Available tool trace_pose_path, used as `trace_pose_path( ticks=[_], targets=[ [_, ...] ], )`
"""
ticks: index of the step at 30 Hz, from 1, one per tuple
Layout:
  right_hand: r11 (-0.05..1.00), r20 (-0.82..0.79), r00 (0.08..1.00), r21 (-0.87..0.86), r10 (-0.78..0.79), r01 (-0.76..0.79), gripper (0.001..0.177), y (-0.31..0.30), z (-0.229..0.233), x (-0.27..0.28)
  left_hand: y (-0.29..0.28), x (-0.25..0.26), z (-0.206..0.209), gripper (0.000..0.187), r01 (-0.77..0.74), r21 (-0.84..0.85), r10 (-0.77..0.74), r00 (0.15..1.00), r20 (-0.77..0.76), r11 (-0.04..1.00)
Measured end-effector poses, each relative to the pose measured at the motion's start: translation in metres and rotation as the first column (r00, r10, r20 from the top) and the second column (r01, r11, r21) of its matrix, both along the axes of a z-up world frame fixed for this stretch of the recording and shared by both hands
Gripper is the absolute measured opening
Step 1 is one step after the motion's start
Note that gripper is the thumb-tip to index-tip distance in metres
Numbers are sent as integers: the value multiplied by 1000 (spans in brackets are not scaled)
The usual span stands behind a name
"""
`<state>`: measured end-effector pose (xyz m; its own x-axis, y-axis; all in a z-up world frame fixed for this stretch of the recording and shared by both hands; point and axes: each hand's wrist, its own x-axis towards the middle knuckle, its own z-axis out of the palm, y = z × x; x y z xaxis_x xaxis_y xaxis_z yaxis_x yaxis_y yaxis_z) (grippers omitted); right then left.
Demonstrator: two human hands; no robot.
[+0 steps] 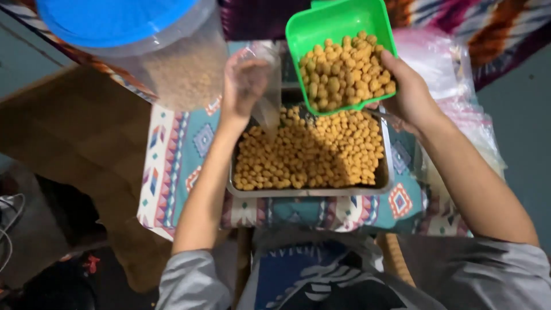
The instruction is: Packaging small round snacks into plastic bags using a scoop and a scale for portioning.
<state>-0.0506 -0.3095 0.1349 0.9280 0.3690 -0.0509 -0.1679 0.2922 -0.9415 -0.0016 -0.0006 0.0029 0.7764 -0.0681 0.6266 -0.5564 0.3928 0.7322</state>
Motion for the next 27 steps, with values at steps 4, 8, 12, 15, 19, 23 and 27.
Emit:
trace_pose_path(
  ticks=[4, 8, 12, 15, 19, 23, 27],
  targets=[
    [961, 116, 988, -246, -98, 124, 71, -11, -24, -20, -1, -8, 18, 52, -30, 14, 31, 997, -66, 999],
    [624, 264, 956, -728, -126, 283, 95, 4, -5, -55, 0, -19, 36, 45, -13, 56, 11, 1000, 22, 998],
    [525, 260, 953, -796, -153, 302, 93, 2, -21, -64, -2, -26, 43, 45, -35, 57, 35, 999, 5, 998],
    [589, 418, 902, -703, -109, 398, 89, -3, -31, -65, 3, -30, 44, 52, -124, 82, 124, 992, 12, 989],
    [585, 568, 823, -667, -4, 463, 87, -8, -34, -66, 4, -35, 52, 50, -102, 40, 102, 995, -8, 994],
    [571, 628, 775, -663, 72, 485, 91, -10, -40, -63, 4, -27, 44, 50, -104, 26, 102, 993, 65, 994],
    [446, 659, 732, -714, 169, 540, 100, -20, -51, -57, 6, -29, 48, 47, -138, 63, 135, 990, 38, 988]
  ],
)
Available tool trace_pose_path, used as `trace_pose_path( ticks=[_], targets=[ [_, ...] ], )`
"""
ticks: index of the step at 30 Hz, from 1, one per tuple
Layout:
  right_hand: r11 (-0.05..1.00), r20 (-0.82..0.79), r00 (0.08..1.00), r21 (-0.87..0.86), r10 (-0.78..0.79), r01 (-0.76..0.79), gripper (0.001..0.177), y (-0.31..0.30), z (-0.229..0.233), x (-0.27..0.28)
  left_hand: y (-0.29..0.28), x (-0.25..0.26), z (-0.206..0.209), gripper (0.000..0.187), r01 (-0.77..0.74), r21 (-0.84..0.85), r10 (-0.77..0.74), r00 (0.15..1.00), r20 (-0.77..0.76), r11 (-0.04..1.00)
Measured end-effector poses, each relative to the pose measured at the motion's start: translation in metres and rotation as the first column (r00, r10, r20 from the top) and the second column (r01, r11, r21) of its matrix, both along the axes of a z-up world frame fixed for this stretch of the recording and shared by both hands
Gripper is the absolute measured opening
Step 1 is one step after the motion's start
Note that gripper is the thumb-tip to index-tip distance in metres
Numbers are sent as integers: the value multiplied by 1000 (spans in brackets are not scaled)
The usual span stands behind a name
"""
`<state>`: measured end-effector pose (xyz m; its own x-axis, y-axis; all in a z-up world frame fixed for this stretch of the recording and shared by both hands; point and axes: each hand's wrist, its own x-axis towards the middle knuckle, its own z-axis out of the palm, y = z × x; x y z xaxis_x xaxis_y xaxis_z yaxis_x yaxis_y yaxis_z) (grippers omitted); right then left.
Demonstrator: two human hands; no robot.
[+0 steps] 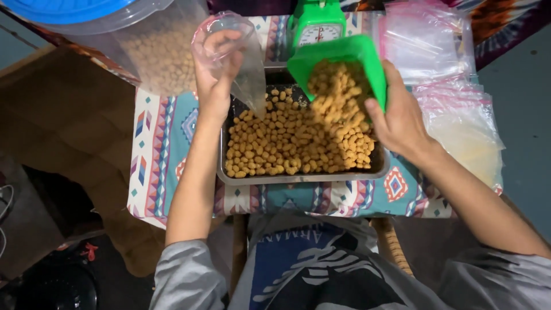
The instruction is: Packaging small round snacks into plastic bags using a scoop and a scale for portioning.
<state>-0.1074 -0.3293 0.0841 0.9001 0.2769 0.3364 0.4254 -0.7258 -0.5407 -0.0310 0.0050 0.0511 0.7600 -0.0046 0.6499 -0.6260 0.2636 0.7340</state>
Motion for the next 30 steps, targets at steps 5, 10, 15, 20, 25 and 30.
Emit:
trace_pose_path(
  ticks=[5, 10, 15, 20, 25, 30],
  targets=[
    [961, 187, 978, -274, 96, -42, 78, -22, -11, 1, 1, -2, 6, 52, -59, 3, 59, 998, 7, 998],
    [917, 393, 881, -385, 264, -103, 75, -42, -19, 7, 6, -1, 4, 50, -104, 17, 104, 994, -19, 994],
    [932, 558, 759, -317, 334, -177, 42, -42, -4, 18, 2, 0, 1, 53, -122, 53, 122, 993, 5, 991],
    [987, 585, 808, 155, -69, -28, 67, -51, -20, 56, 5, -1, 6, 50, -128, 27, 129, 991, -33, 991],
    [984, 583, 811, 110, 51, -141, 73, -44, 15, 77, 10, 1, 5, 51, -108, -80, 102, 992, -77, 991],
    [972, 378, 896, -61, 231, -225, 80, -48, -30, 81, 13, 16, -9, 47, -102, -160, 93, 994, -58, 982]
  ],
)
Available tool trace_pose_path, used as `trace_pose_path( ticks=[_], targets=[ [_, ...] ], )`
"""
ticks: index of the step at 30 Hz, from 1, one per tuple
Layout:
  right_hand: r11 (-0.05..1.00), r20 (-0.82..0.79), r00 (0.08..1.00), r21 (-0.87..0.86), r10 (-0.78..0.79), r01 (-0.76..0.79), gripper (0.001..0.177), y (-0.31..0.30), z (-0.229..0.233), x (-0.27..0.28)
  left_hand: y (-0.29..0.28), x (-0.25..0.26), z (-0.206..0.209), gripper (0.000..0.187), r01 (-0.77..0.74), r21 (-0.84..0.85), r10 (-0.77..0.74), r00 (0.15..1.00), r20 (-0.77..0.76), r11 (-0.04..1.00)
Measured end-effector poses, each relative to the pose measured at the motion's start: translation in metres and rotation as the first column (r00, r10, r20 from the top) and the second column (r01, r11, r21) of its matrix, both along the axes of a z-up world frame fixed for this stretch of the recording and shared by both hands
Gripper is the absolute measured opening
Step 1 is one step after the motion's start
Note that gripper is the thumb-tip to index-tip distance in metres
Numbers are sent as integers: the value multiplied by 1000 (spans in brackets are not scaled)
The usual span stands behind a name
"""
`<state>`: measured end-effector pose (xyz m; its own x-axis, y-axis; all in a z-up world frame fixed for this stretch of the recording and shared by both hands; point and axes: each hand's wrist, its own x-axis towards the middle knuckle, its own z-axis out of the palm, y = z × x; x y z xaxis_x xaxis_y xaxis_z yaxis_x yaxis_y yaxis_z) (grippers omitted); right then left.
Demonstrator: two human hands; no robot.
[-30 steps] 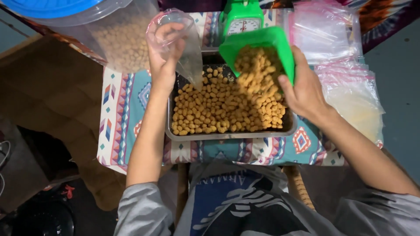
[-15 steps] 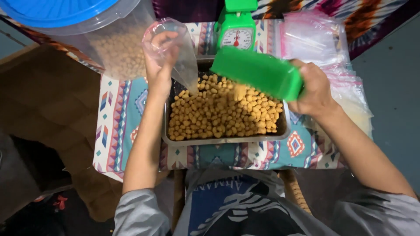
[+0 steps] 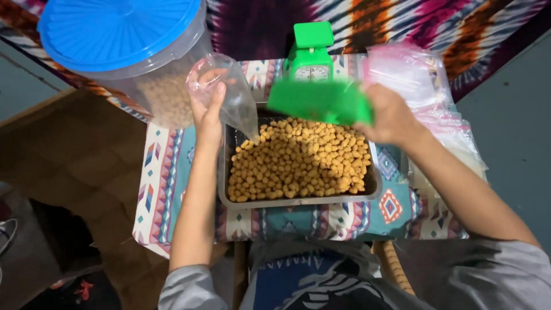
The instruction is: Packaging small round snacks into plastic bags using a scoop and a scale for portioning.
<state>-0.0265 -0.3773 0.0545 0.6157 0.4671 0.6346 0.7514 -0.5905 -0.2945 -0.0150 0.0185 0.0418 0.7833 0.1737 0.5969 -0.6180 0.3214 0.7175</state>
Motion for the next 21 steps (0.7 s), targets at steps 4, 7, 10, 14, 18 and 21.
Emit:
trace_pose_path(
  ticks=[4, 7, 10, 14, 18, 21],
  targets=[
    [939, 416, 864, -304, 282, -159, 65, -9, -48, 10, -1, -2, 0, 45, -7, -6, 7, 1000, 14, 1000],
    [923, 432, 848, -354, 306, -153, 60, 3, -18, -17, -1, -8, 6, 46, 3, 15, -3, 1000, 1, 1000],
    [902, 424, 857, -419, 294, -102, 74, 1, 4, -31, -2, -12, 11, 48, 14, 43, -12, 999, -32, 999],
    [945, 168, 985, -326, 51, 7, 25, -10, 5, -26, 0, -14, 12, 48, -7, 77, 12, 998, -66, 997],
    [936, 418, 871, -331, 259, -120, 75, -8, 9, -24, -2, -16, 15, 48, -3, 61, 6, 999, -49, 998],
    [969, 109, 994, -247, 5, 23, 11, -6, 15, -25, -2, -15, 14, 46, -8, 61, 11, 998, -54, 998]
  ],
)
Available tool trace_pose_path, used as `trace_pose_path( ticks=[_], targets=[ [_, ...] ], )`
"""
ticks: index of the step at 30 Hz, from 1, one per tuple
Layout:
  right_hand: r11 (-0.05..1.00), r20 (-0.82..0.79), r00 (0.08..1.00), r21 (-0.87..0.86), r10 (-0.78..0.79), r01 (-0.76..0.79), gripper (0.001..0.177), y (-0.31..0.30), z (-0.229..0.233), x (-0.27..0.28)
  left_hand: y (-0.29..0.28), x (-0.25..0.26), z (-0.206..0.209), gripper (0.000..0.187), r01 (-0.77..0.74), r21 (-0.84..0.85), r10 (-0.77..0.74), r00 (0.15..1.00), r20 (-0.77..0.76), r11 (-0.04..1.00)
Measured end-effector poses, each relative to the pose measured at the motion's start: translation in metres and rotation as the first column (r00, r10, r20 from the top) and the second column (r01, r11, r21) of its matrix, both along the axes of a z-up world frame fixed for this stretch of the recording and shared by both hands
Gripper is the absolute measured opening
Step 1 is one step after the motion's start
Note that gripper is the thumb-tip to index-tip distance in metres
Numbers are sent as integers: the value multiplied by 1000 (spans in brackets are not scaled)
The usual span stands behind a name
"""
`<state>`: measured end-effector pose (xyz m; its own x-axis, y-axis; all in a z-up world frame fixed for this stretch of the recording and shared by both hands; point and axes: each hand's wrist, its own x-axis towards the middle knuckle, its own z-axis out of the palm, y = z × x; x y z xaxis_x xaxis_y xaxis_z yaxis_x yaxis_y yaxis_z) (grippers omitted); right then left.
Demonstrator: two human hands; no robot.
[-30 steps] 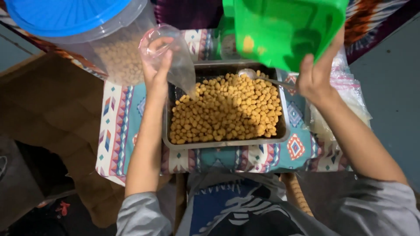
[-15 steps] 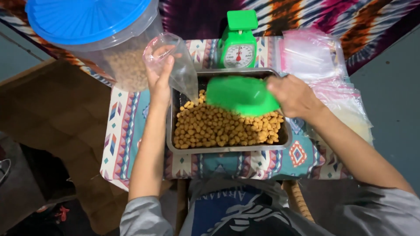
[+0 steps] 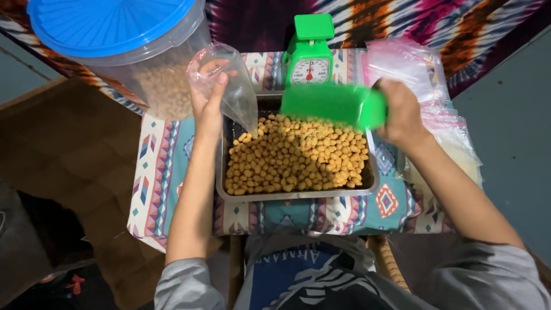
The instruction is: Packaging small round snacks into plastic bags using a scoop and a scale for portioning.
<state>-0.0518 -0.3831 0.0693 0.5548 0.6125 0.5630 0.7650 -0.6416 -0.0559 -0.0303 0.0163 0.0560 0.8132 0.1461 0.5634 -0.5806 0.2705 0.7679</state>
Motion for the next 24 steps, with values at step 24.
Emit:
trace_pose_path(
  ticks=[24],
  targets=[
    [346, -829, 361, 518, 427, 782, 75, 102, 96, 75, -2, -4, 7, 50, 27, 14, -27, 999, -22, 1000]
  ],
)
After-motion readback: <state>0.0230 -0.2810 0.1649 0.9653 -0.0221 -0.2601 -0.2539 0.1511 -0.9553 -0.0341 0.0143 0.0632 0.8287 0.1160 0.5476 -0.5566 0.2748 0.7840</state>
